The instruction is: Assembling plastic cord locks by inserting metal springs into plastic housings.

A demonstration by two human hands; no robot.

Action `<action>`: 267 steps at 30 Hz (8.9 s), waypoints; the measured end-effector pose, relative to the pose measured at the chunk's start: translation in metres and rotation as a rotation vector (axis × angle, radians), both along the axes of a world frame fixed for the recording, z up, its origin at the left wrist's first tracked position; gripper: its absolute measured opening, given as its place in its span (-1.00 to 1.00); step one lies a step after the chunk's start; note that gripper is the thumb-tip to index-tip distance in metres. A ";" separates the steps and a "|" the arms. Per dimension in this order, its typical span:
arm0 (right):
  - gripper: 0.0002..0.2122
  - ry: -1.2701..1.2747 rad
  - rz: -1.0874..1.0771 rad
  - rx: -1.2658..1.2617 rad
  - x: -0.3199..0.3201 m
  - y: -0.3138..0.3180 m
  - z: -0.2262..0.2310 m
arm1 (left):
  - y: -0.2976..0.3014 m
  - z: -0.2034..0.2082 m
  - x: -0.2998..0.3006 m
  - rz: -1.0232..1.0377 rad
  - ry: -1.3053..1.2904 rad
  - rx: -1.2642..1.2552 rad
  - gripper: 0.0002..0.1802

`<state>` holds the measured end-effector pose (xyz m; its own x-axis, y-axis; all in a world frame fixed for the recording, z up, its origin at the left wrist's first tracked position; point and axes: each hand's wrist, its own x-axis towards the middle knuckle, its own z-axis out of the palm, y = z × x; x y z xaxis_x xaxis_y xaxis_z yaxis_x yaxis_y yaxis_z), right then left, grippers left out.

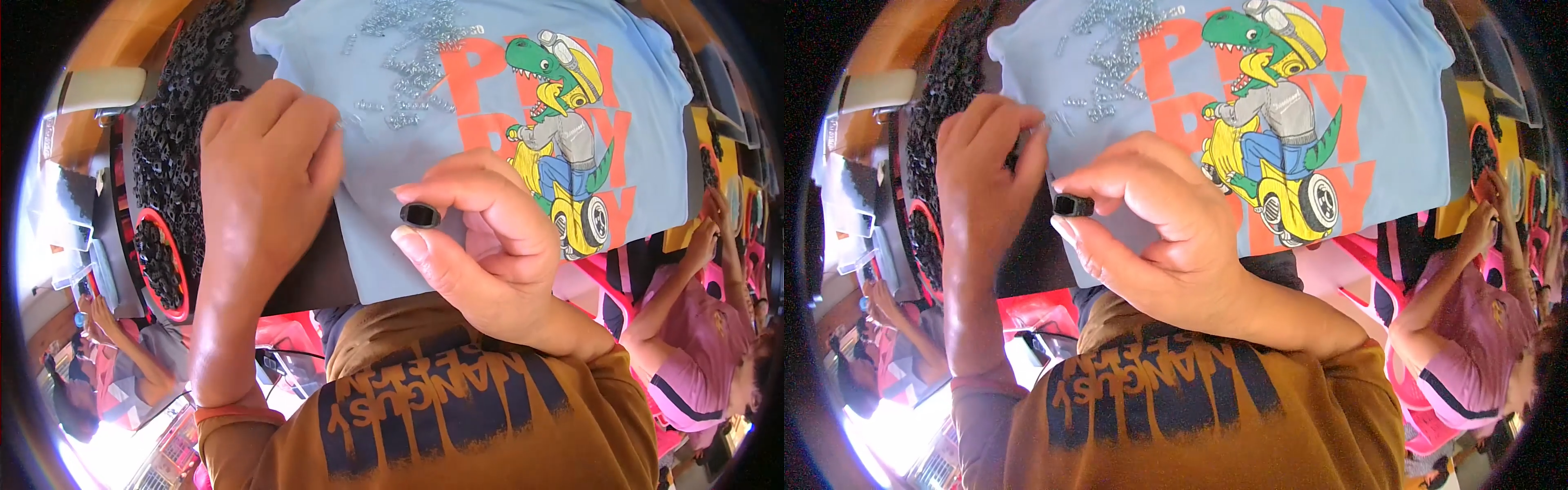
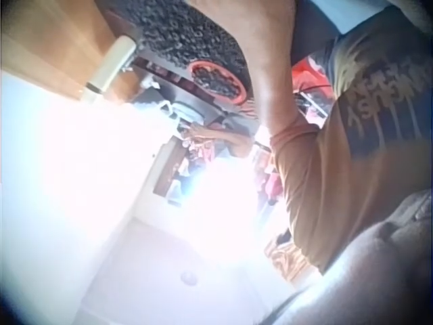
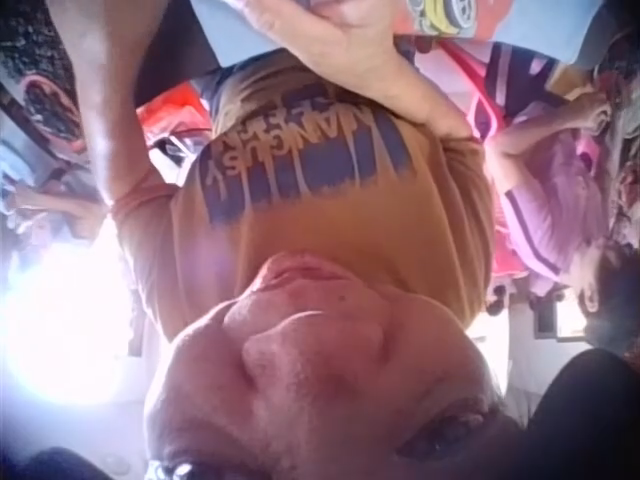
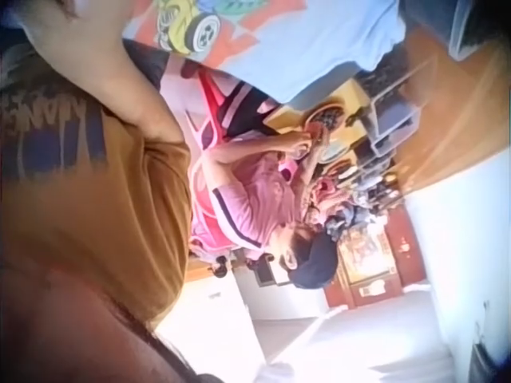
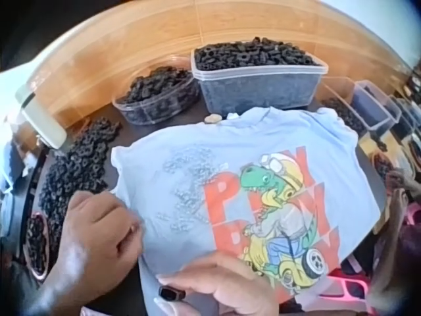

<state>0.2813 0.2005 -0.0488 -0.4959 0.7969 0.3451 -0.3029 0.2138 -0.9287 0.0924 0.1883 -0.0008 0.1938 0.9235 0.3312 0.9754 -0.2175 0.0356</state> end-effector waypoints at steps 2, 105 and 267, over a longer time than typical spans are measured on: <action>-0.76 0.002 -0.007 -0.007 0.001 -0.001 -0.001 | -0.004 0.007 0.009 0.030 -0.108 -0.014 -0.89; -0.79 -0.096 -0.011 0.202 -0.009 -0.006 0.002 | -0.069 0.019 0.015 0.148 -1.116 -0.339 -0.78; -0.71 0.138 0.028 -0.289 0.023 -0.012 0.003 | -0.031 -0.009 0.029 -0.049 -0.533 -0.185 -0.80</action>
<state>0.3041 0.1882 -0.0461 -0.4837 0.8581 0.1722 -0.4318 -0.0629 -0.8998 0.1209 0.1577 -0.0102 0.0879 0.9696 0.2284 0.8010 -0.2051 0.5625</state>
